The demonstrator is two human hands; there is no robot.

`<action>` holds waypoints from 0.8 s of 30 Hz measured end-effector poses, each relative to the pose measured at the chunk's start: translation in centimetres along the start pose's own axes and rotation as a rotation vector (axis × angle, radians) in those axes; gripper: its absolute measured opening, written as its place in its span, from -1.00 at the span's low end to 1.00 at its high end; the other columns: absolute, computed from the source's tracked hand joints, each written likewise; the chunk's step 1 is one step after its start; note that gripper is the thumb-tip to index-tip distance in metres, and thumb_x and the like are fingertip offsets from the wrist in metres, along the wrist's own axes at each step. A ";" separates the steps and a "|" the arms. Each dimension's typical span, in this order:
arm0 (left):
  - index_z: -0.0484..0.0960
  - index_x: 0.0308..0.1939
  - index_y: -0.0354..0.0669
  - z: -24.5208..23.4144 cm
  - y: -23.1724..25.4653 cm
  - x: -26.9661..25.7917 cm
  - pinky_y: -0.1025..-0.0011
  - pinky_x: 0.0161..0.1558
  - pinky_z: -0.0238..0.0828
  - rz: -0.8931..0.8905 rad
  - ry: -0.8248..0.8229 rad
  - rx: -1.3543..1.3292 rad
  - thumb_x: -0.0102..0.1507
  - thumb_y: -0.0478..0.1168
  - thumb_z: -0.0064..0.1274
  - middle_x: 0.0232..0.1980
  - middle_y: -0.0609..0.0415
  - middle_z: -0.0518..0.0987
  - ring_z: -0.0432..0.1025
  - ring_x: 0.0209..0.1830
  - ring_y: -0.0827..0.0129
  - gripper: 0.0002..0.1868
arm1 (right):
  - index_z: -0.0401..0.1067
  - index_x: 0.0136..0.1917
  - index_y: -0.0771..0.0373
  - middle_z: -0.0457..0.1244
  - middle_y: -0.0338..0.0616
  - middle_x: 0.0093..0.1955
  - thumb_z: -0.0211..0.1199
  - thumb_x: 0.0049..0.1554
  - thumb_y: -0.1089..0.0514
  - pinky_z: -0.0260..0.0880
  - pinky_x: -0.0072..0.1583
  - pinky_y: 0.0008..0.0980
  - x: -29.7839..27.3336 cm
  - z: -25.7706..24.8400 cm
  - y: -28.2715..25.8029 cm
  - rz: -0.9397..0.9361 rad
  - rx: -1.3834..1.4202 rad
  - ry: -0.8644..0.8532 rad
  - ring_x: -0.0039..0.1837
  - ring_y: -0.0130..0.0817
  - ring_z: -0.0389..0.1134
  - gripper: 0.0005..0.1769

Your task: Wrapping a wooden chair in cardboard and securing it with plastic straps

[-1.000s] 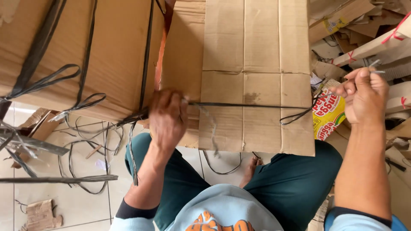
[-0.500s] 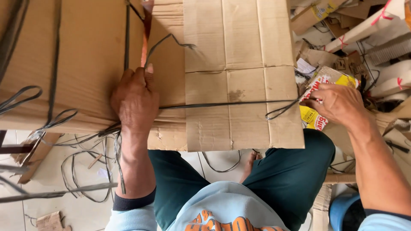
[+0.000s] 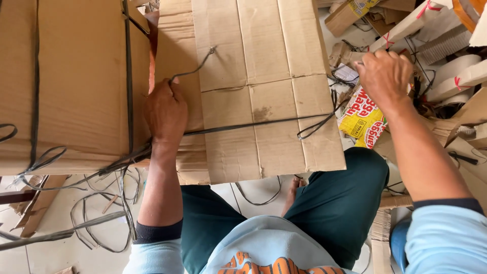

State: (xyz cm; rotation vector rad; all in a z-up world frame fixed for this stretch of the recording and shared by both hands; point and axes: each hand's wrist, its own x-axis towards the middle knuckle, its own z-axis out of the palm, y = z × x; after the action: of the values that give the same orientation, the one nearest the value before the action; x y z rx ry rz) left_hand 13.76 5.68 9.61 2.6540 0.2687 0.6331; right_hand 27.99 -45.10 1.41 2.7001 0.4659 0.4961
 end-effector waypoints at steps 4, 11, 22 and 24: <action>0.65 -0.09 -0.36 0.2 -1.8 1.8 0.06 -0.21 0.32 0.080 0.137 0.044 0.46 -0.30 -0.11 -0.24 -0.18 0.55 0.44 -0.21 -0.09 -0.77 | 0.32 -0.25 0.04 0.09 -0.44 -0.34 0.29 0.59 -0.25 0.26 -0.10 -0.39 3.5 2.2 -1.1 0.036 0.066 0.075 -0.30 -0.50 0.06 -0.38; 0.64 -0.13 -0.36 2.4 -3.1 6.3 0.02 -0.25 0.28 0.107 0.282 0.007 0.43 -0.32 -0.13 -0.27 -0.20 0.54 0.43 -0.30 -0.13 -0.78 | 0.28 -0.26 0.15 0.10 -0.27 -0.35 0.43 0.50 -0.09 0.27 -0.13 -0.19 7.4 3.3 -2.5 0.088 0.261 -0.001 -0.28 -0.30 0.13 -0.41; 0.59 -0.29 -0.31 3.0 -0.6 7.9 -0.10 -0.29 0.32 -0.204 -0.101 -0.005 0.50 -0.01 -0.31 -0.23 -0.28 0.60 0.50 -0.23 -0.22 -0.48 | 0.21 -0.32 0.03 0.12 -0.38 -0.39 0.54 0.52 -0.03 0.22 -0.14 -0.26 9.0 6.1 -2.3 0.175 0.203 0.054 -0.32 -0.38 0.11 -0.31; 0.67 -0.08 -0.21 3.4 -0.1 7.3 -0.09 -0.19 0.38 -0.179 -0.074 0.036 0.46 -0.11 -0.33 -0.16 -0.18 0.66 0.50 -0.13 -0.17 -0.58 | 0.30 -0.26 0.04 0.19 -0.37 -0.38 0.48 0.48 0.02 0.24 -0.20 -0.31 9.7 6.4 -1.7 0.290 0.237 0.004 -0.35 -0.42 0.17 -0.47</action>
State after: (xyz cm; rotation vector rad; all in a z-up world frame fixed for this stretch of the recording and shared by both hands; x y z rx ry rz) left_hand 21.74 6.67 9.63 2.6424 0.4935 0.4760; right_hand 38.66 -41.78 -2.15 3.0153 0.1389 0.5541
